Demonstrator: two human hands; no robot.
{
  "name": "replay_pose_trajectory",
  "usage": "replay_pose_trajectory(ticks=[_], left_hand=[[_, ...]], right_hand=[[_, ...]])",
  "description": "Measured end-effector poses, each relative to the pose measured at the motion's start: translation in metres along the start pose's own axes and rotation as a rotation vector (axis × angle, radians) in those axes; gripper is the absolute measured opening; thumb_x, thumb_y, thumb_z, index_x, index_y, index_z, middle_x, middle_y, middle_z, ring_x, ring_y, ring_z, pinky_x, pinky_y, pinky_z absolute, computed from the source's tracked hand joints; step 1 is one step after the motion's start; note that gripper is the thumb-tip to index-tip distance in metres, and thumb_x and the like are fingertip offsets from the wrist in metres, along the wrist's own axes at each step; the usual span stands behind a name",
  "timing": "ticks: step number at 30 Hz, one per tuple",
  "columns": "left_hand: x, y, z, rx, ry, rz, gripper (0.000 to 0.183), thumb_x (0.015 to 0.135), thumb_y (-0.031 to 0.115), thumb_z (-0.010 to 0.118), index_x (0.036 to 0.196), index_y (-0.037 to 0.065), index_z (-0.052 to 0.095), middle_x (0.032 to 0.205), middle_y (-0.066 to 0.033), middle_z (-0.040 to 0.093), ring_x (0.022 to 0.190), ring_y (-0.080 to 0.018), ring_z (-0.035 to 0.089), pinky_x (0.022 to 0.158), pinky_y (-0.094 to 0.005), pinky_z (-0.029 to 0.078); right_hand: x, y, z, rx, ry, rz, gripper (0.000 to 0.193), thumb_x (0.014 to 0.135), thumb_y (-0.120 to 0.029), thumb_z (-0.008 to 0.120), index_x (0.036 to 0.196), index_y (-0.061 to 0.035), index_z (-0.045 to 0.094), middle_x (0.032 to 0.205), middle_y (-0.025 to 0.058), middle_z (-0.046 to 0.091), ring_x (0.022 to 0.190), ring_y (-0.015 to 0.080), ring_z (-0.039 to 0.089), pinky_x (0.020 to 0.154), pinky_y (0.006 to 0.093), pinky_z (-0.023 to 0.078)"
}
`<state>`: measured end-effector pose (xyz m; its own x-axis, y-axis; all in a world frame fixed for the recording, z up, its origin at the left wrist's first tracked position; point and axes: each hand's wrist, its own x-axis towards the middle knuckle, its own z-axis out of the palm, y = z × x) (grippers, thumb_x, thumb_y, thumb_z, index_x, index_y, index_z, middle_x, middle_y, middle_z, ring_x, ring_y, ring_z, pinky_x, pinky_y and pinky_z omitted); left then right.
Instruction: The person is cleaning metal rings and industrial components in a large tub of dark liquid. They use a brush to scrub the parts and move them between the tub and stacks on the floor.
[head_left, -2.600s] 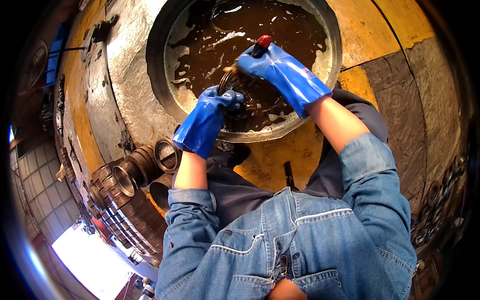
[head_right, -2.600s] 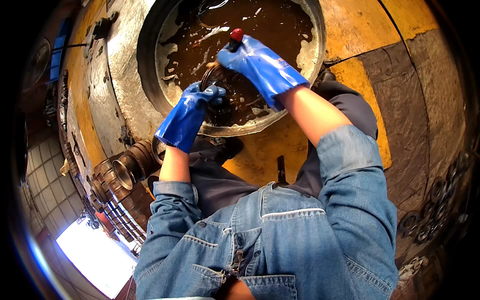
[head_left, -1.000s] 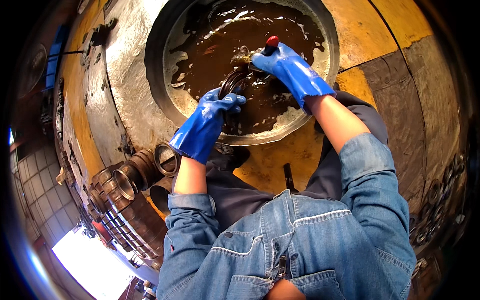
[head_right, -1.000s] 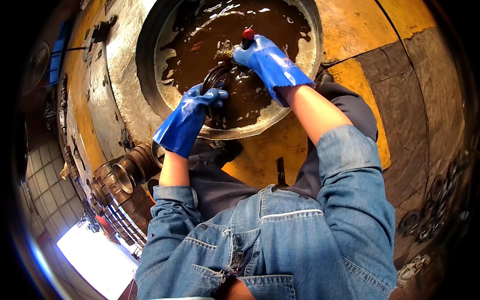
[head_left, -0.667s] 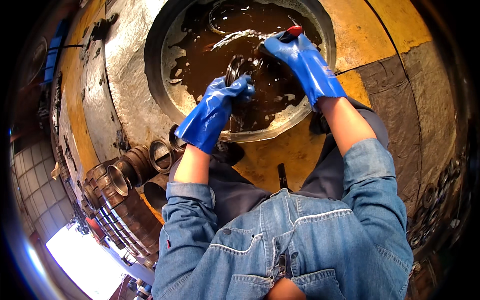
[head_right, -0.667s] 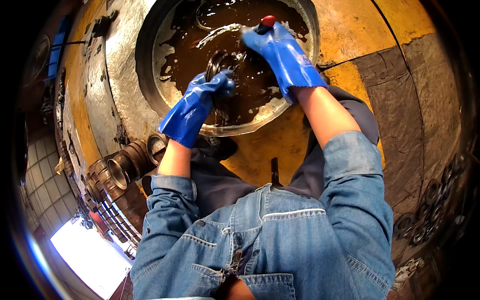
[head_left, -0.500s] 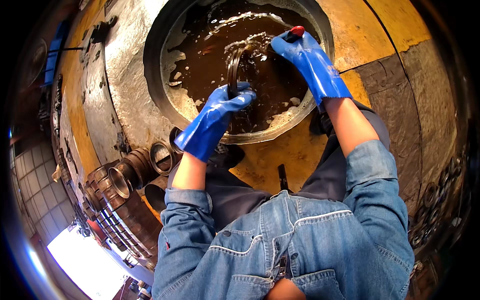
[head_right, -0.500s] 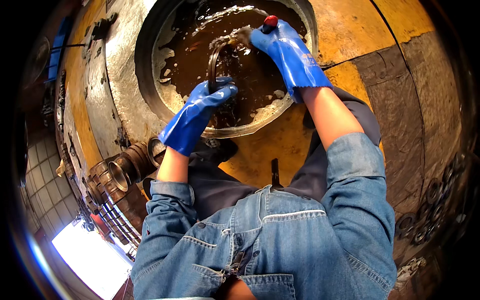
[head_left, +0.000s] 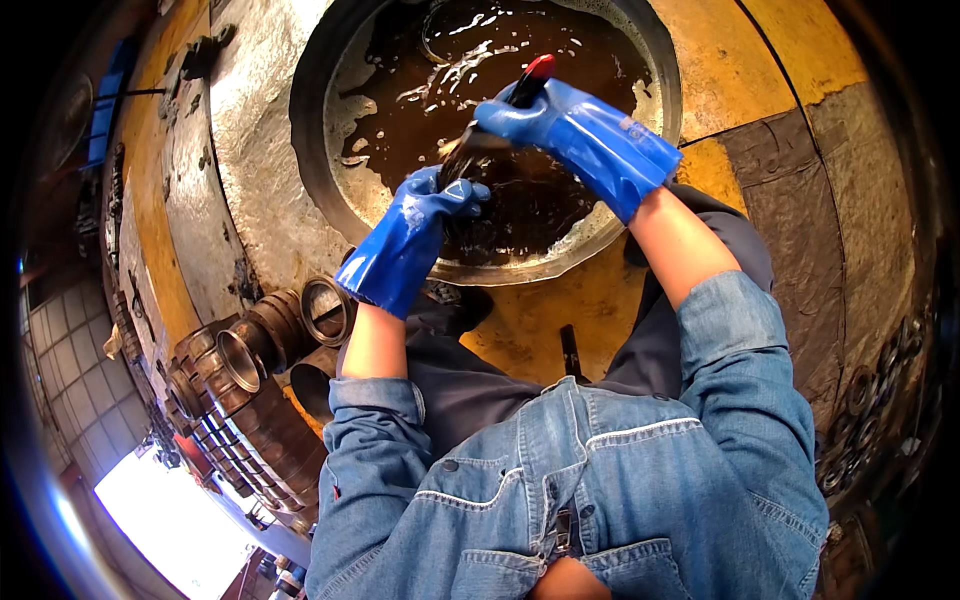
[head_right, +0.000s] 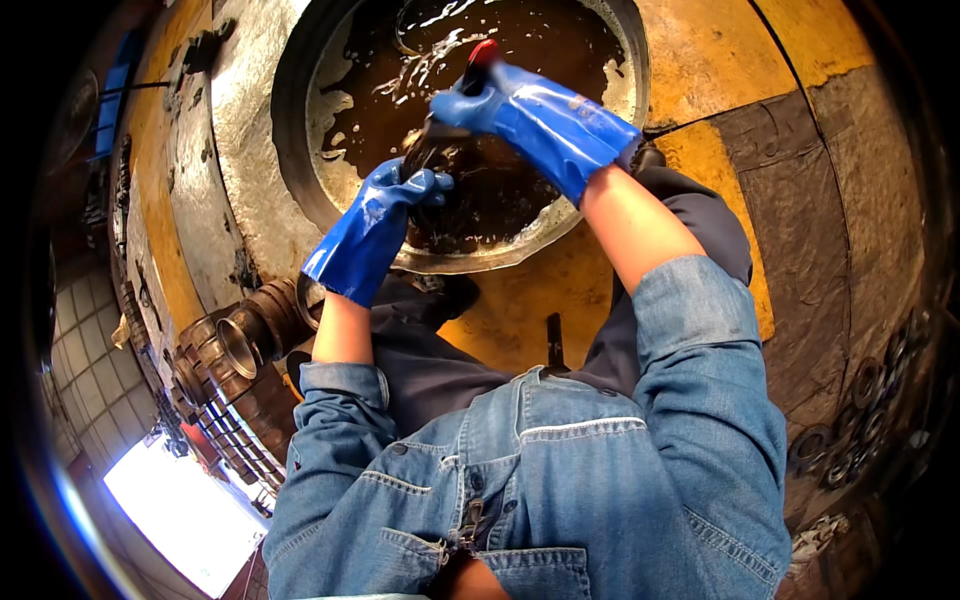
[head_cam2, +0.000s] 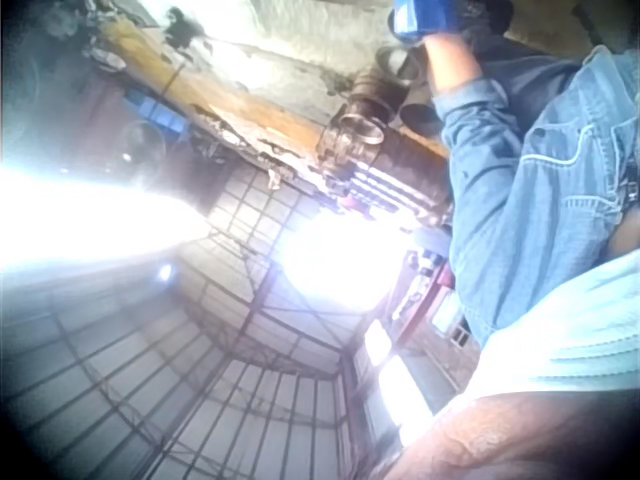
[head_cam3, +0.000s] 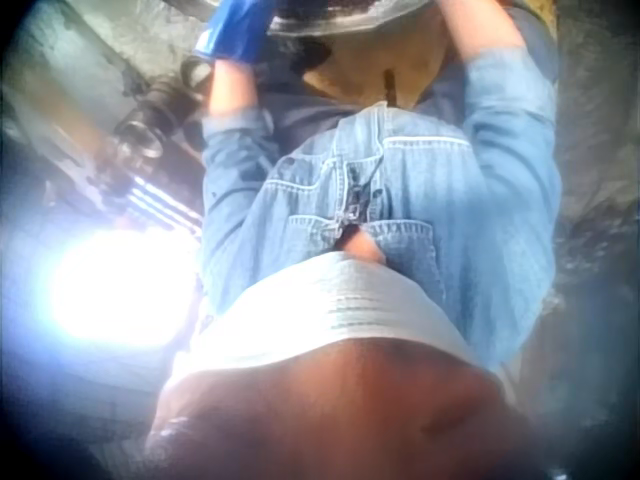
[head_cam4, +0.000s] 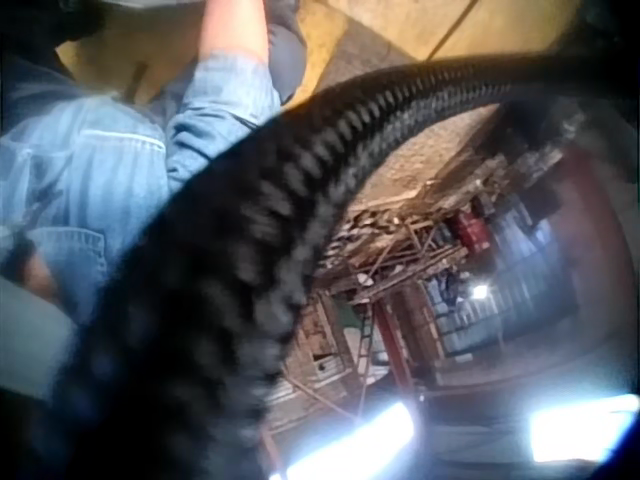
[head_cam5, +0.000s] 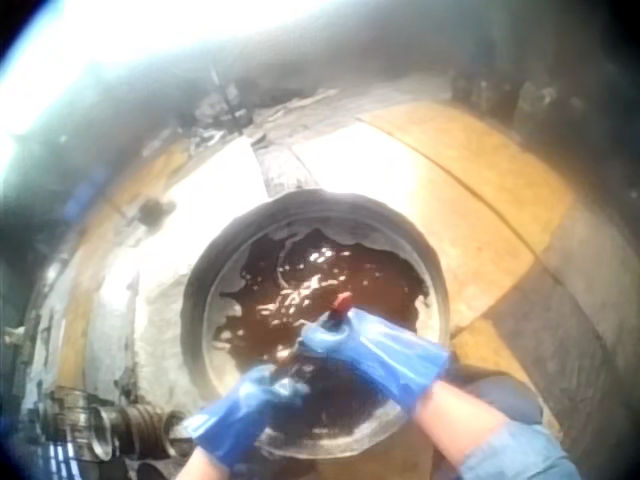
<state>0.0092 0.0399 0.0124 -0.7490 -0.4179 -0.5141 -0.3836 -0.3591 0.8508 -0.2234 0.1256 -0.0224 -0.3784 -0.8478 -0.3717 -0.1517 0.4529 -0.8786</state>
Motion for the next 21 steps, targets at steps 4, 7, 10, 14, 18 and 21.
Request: replay_pose_trajectory(ticks=[4, 7, 10, 14, 18, 21], left_hand=[[0.002, 0.002, 0.002, 0.044, -0.033, -0.004, 0.028, 0.102, 0.011, 0.065, 0.125, -0.003, 0.069, 0.106, -0.0106, 0.078, 0.090, -0.0157, 0.067, 0.089, -0.0321, 0.054], [-0.002, -0.002, 0.001, 0.071, -0.034, 0.042, 0.030, 0.102, 0.015, 0.064, 0.125, -0.004, 0.069, 0.109, -0.0110, 0.078, 0.091, -0.0167, 0.068, 0.091, -0.0322, 0.052], [-0.001, -0.005, 0.000, 0.065, -0.024, 0.025, 0.029, 0.103, 0.015, 0.064, 0.124, -0.004, 0.069, 0.108, -0.0114, 0.078, 0.088, -0.0160, 0.069, 0.087, -0.0314, 0.054], [0.002, -0.005, -0.006, 0.079, -0.030, -0.044, 0.027, 0.104, 0.018, 0.067, 0.121, -0.003, 0.070, 0.106, -0.0119, 0.078, 0.087, -0.0160, 0.069, 0.083, -0.0302, 0.055], [0.012, 0.003, 0.010, 0.185, 0.008, -0.230, 0.029, 0.103, 0.024, 0.071, 0.117, -0.002, 0.072, 0.094, -0.0102, 0.076, 0.080, -0.0164, 0.069, 0.075, -0.0288, 0.055], [0.017, 0.006, 0.021, 0.171, 0.028, -0.294, 0.032, 0.101, 0.026, 0.074, 0.116, -0.002, 0.073, 0.085, -0.0072, 0.071, 0.074, -0.0172, 0.067, 0.072, -0.0300, 0.056]], right_hand=[[0.007, 0.020, -0.016, 0.061, 0.095, 0.005, 0.030, 0.090, -0.037, 0.066, 0.089, -0.0077, 0.073, 0.082, 0.0068, 0.074, 0.075, 0.0153, 0.068, 0.074, 0.0326, 0.054], [0.006, -0.024, 0.003, -0.032, -0.191, -0.023, 0.032, 0.090, -0.041, 0.069, 0.093, -0.0102, 0.077, 0.086, 0.0030, 0.075, 0.079, 0.0132, 0.069, 0.078, 0.0313, 0.056], [-0.016, -0.024, 0.013, -0.113, -0.088, -0.178, 0.032, 0.086, -0.040, 0.069, 0.084, -0.0085, 0.072, 0.073, 0.0060, 0.066, 0.066, 0.0147, 0.061, 0.068, 0.0349, 0.050], [-0.039, -0.013, -0.018, -0.068, 0.103, 0.012, 0.039, 0.087, -0.042, 0.067, 0.096, -0.0050, 0.074, 0.084, 0.0145, 0.073, 0.080, 0.0261, 0.070, 0.079, 0.0400, 0.054], [-0.039, 0.004, -0.026, -0.176, 0.140, 0.263, 0.049, 0.086, -0.047, 0.070, 0.113, -0.0068, 0.074, 0.108, 0.0208, 0.076, 0.104, 0.0359, 0.073, 0.094, 0.0417, 0.054], [-0.040, 0.009, -0.033, -0.107, 0.162, 0.225, 0.049, 0.086, -0.047, 0.071, 0.112, -0.0064, 0.074, 0.105, 0.0200, 0.076, 0.102, 0.0357, 0.073, 0.095, 0.0420, 0.055]])
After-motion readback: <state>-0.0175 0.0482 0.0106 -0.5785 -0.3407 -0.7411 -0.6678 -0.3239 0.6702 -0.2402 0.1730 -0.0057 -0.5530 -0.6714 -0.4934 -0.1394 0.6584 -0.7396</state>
